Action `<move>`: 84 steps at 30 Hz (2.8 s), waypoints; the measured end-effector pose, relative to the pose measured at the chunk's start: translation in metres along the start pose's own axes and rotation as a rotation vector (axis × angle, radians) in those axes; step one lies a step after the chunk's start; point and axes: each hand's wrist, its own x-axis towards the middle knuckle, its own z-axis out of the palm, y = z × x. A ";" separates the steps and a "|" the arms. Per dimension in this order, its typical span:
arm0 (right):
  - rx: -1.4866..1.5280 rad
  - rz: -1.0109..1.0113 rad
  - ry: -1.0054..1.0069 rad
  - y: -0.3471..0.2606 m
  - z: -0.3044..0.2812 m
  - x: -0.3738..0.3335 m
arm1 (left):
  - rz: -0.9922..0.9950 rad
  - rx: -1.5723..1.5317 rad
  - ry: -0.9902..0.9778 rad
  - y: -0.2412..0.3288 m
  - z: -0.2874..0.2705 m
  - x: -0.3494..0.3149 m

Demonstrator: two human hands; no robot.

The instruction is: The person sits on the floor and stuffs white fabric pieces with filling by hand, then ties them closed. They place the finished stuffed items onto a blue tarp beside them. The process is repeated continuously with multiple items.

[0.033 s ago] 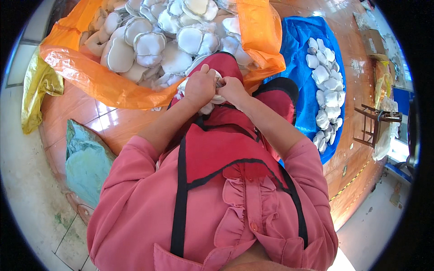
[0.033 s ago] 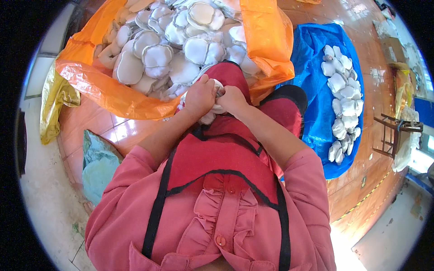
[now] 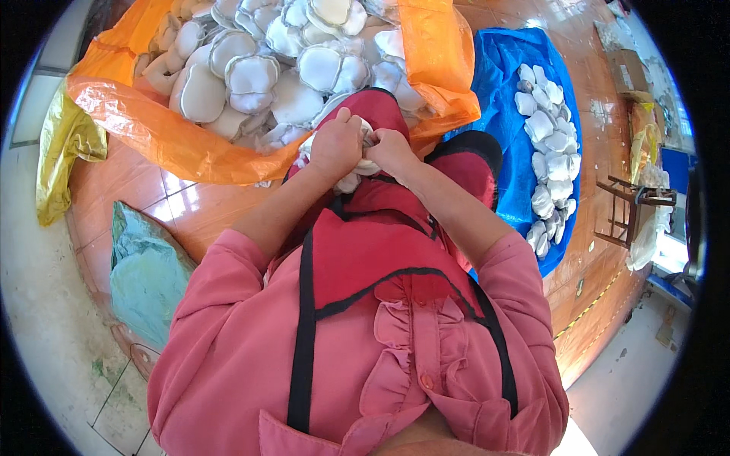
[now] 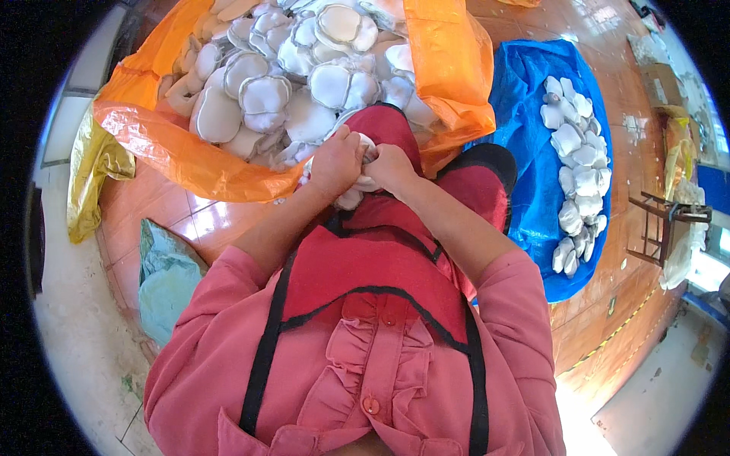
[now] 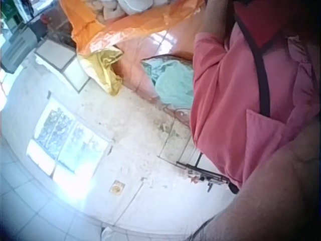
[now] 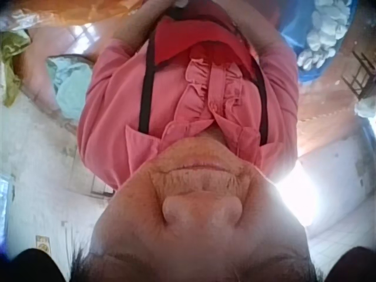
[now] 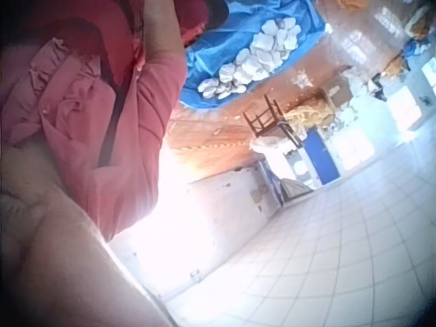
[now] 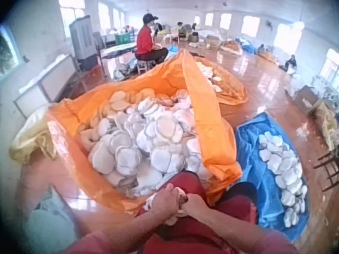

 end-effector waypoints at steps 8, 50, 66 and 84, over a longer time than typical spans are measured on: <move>0.226 -0.125 0.116 0.017 0.014 -0.003 | -0.047 -0.091 0.004 -0.011 0.002 0.007; -0.156 -0.082 -0.108 0.009 -0.011 0.014 | -0.101 0.193 -0.032 0.046 -0.010 -0.022; 0.281 -0.091 0.097 0.031 0.000 -0.050 | 0.082 0.212 -0.058 0.053 -0.013 -0.041; -0.075 -0.334 0.290 0.024 0.006 -0.050 | -0.039 0.107 -0.240 0.027 -0.006 -0.015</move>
